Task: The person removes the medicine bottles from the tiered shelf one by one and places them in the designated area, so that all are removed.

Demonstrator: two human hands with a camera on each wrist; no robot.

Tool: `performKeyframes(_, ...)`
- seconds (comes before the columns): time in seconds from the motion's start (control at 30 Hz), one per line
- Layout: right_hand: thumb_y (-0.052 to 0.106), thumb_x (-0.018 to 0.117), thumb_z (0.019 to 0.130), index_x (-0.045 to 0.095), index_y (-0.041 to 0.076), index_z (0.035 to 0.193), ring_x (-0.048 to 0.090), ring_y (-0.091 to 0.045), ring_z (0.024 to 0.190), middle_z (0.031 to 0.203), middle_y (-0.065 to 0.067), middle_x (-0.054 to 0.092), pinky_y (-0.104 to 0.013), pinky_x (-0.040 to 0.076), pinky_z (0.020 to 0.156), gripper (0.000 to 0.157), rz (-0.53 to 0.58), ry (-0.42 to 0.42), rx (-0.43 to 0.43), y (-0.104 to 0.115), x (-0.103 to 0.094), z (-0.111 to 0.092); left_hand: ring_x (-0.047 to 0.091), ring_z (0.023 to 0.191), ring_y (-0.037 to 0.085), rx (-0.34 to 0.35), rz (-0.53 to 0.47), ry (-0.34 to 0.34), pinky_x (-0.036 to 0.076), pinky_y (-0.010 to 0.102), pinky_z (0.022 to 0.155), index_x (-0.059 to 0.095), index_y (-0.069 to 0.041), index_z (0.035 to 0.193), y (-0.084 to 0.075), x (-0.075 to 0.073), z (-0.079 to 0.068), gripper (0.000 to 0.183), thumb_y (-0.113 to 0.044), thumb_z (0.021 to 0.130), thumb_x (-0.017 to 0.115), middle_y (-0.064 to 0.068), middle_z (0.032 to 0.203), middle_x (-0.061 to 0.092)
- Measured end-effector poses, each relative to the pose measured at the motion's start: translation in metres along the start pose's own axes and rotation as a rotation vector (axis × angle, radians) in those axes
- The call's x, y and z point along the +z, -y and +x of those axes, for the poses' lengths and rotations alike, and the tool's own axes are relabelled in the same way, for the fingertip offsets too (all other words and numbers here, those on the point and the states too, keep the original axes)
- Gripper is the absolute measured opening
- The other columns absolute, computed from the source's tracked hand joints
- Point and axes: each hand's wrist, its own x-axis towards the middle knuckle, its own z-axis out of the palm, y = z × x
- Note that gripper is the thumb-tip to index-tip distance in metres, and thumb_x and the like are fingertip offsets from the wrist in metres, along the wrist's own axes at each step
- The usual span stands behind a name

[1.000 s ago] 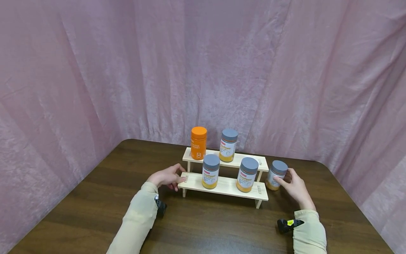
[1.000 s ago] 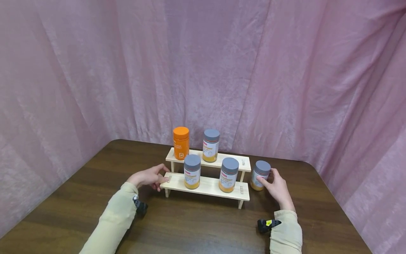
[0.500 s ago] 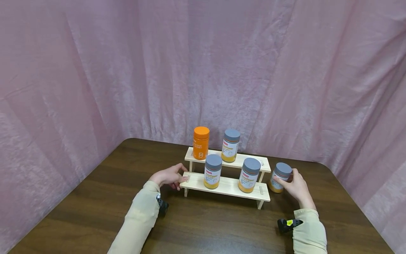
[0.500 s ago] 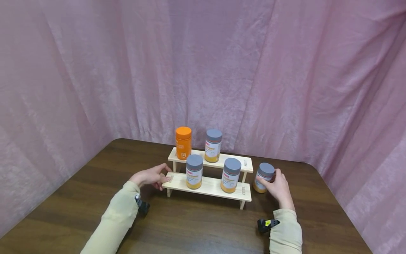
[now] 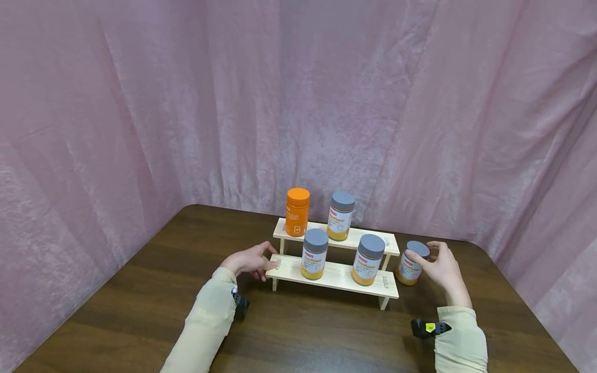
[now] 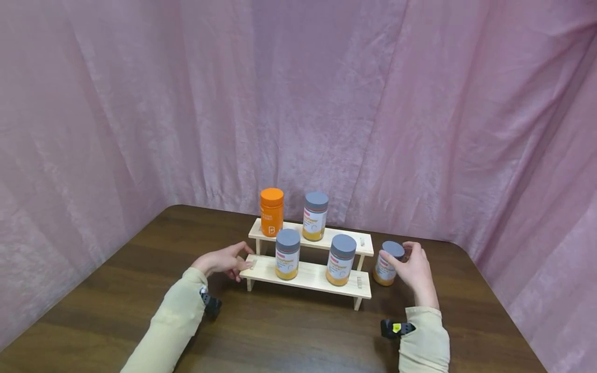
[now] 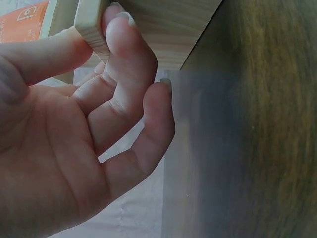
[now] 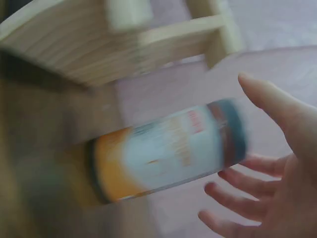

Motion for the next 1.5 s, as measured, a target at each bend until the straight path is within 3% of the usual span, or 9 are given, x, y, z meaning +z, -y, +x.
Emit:
performKeyframes(0.27,0.040,0.063,0.091,0.035,-0.005,0.139,0.044,-0.045,0.124,0.135,-0.030,0.043,-0.057,0.037,0.098,0.072,0.038,-0.180,-0.079,0.031,-0.018,-0.013,0.058,0.055,0.013,0.004,0.003,-0.012,0.047,0.026,0.055,0.040,-0.004,0.124,-0.001,0.000,-0.002,0.036,-0.016,0.096,0.059,0.005,0.069,0.061)
performKeyframes(0.5,0.029,0.064,0.093,0.051,-0.003,0.126,0.053,-0.041,0.117,0.126,-0.025,0.053,-0.053,0.043,0.095,0.047,0.054,-0.262,-0.218,0.063,-0.008,-0.021,0.059,0.056,0.014,-0.006,-0.003,0.001,0.049,0.027,0.056,0.040,-0.005,0.124,-0.003,0.000,-0.003,0.035,-0.016,0.097,0.058,0.005,0.069,0.060)
performKeyframes(0.77,0.025,0.064,0.094,0.055,-0.001,0.121,0.057,-0.040,0.112,0.120,-0.023,0.057,-0.052,0.046,0.092,0.039,0.094,-0.245,-0.334,0.097,0.010,-0.023,0.059,0.055,0.012,-0.001,-0.003,0.007,0.048,0.027,0.056,0.039,-0.004,0.124,-0.005,-0.001,-0.004,0.035,-0.017,0.097,0.058,0.006,0.070,0.061)
performKeyframes(1.17,0.029,0.063,0.094,0.052,0.001,0.125,0.057,-0.038,0.116,0.125,-0.021,0.057,-0.053,0.045,0.097,0.043,0.134,-0.139,-0.326,0.121,0.031,-0.018,0.057,0.054,0.012,0.000,-0.008,0.003,0.047,0.026,0.054,0.039,-0.003,0.124,0.000,-0.004,-0.003,0.037,-0.016,0.096,0.059,0.006,0.069,0.061)
performKeyframes(1.5,0.022,0.064,0.094,0.042,0.001,0.137,0.055,-0.040,0.119,0.131,-0.024,0.054,-0.050,0.049,0.095,0.053,0.164,-0.118,-0.368,0.148,0.048,-0.007,0.057,0.053,0.013,-0.011,-0.026,-0.003,0.046,0.025,0.053,0.040,-0.005,0.122,-0.002,0.000,-0.002,0.035,-0.015,0.095,0.060,0.005,0.066,0.059)
